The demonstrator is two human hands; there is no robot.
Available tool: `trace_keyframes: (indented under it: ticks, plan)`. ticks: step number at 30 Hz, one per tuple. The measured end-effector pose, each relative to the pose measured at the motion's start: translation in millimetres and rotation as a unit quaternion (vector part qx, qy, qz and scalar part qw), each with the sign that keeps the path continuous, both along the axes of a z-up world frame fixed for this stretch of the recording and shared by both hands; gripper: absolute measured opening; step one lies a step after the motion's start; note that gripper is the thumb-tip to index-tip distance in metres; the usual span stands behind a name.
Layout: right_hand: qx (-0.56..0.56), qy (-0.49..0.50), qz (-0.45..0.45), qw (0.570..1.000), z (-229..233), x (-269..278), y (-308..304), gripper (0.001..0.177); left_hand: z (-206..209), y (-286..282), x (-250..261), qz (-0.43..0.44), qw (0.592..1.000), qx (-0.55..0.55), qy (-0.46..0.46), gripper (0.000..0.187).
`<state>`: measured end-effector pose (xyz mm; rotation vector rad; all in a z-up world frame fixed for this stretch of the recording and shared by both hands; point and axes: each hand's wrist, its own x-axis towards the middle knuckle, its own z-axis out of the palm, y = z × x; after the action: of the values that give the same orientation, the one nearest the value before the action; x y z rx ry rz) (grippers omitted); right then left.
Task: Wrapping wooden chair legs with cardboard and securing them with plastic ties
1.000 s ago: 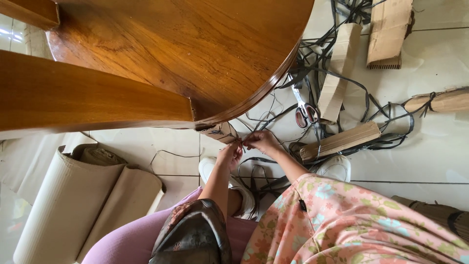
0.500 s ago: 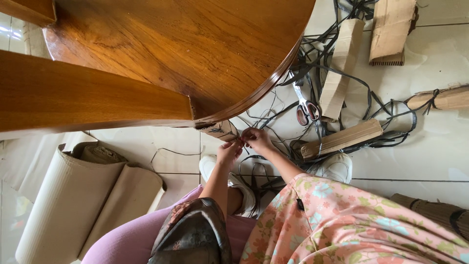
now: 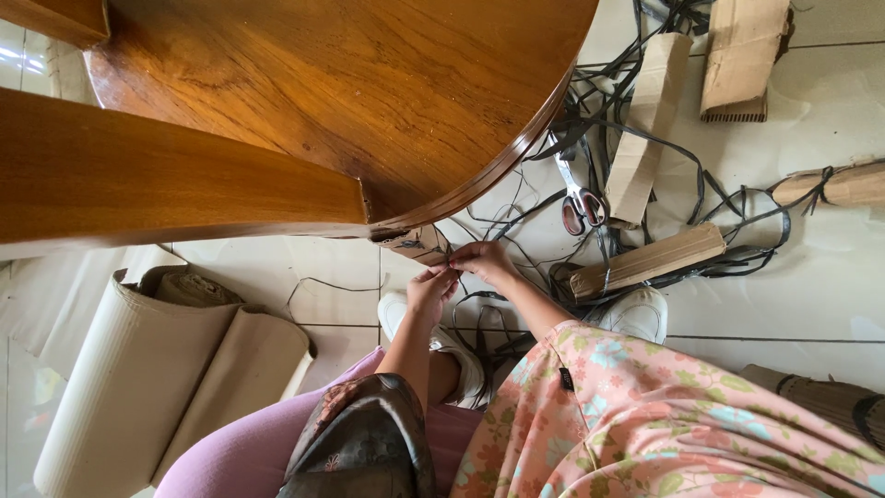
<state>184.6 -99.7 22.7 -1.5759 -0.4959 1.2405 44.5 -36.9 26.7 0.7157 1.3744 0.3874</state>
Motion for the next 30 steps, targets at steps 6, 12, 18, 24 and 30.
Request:
trace_keyframes:
  ticks: [6, 12, 18, 24, 30]
  plan:
    - [0.008, 0.061, -0.080, 0.995, -10, -12, 3, 0.020, -20, -1, -4, 0.042, 0.999, -0.004, -0.026, 0.014]
    - [-0.010, 0.048, -0.108, 0.993, -42, -19, 12, 0.024, 27, -17, 4, 0.131, 0.987, -0.034, -0.086, 0.025]
    - [-0.083, 0.086, -0.106, 0.987, -55, -21, 17, 0.021, 8, -14, -7, 0.102, 0.986, -0.059, -0.115, 0.028]
    - [-0.111, 0.142, -0.097, 0.979, -27, -17, 10, 0.039, 0, -7, -12, 0.079, 0.985, -0.111, -0.109, 0.019]
    - [-0.122, 0.173, -0.046, 0.976, 5, -5, 0, 0.039, -27, 3, -17, 0.018, 0.989, -0.122, -0.079, 0.016]
